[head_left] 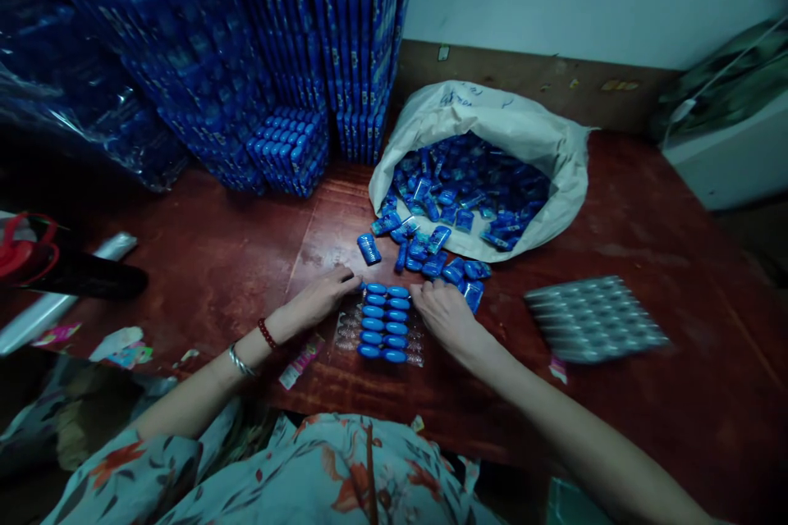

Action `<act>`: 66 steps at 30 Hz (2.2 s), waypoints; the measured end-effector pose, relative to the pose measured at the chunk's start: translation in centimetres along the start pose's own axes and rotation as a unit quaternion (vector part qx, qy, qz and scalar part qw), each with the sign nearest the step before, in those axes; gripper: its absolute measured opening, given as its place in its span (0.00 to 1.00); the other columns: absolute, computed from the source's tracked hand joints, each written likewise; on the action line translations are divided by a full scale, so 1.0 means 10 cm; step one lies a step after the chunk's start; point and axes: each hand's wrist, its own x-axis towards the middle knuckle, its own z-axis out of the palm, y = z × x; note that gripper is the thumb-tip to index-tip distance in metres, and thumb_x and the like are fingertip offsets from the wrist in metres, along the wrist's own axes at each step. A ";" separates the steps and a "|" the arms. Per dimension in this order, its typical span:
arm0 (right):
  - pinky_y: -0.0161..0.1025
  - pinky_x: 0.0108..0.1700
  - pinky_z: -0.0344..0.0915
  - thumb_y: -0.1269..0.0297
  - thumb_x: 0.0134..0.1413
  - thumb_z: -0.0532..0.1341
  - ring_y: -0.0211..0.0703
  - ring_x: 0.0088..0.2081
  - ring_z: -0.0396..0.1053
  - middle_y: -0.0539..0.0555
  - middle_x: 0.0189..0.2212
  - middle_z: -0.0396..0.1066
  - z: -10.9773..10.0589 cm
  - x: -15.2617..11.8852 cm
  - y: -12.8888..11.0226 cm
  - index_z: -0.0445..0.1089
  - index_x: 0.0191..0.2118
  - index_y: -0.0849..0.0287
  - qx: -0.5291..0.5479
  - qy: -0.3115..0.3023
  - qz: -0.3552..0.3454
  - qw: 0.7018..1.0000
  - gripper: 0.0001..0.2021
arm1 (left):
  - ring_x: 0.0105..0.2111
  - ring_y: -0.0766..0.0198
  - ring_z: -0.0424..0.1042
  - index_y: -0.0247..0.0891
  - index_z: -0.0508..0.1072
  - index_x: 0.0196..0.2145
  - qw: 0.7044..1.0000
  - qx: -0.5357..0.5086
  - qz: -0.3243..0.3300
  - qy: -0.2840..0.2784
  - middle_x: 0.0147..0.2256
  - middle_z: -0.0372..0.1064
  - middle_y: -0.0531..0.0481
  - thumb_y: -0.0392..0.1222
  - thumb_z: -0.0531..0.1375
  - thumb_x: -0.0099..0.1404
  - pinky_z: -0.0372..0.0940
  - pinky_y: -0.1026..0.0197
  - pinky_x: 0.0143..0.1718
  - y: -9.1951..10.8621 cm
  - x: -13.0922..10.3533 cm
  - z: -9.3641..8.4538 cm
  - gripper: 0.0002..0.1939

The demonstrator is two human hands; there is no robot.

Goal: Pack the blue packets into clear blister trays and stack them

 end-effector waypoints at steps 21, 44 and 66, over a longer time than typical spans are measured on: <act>0.41 0.46 0.58 0.75 0.59 0.49 0.46 0.47 0.61 0.57 0.44 0.67 0.17 0.76 0.43 0.68 0.45 0.60 0.102 0.108 -0.153 0.977 0.14 | 0.32 0.60 0.65 0.34 0.67 0.36 0.976 -0.122 -0.171 0.061 0.32 0.66 0.48 0.48 0.60 0.58 0.60 0.60 0.34 -0.60 0.91 0.14 0.15; 0.39 0.36 0.59 0.71 0.60 0.52 0.43 0.36 0.64 0.56 0.36 0.70 0.69 -0.46 -0.08 0.67 0.49 0.60 0.249 0.304 0.009 0.920 0.13 | 0.34 0.61 0.64 0.33 0.64 0.49 0.984 0.116 0.001 0.136 0.37 0.66 0.43 0.30 0.44 0.67 0.63 0.60 0.34 0.16 -0.44 0.11 0.17; 0.46 0.50 0.58 0.56 0.63 0.45 0.50 0.52 0.60 0.62 0.50 0.63 0.52 -0.25 -0.18 0.51 0.63 0.58 0.274 0.349 0.177 0.879 0.25 | 0.51 0.54 0.62 0.36 0.59 0.57 0.980 0.084 -0.010 0.179 0.52 0.62 0.39 0.38 0.47 0.68 0.59 0.52 0.49 0.22 -0.06 0.05 0.20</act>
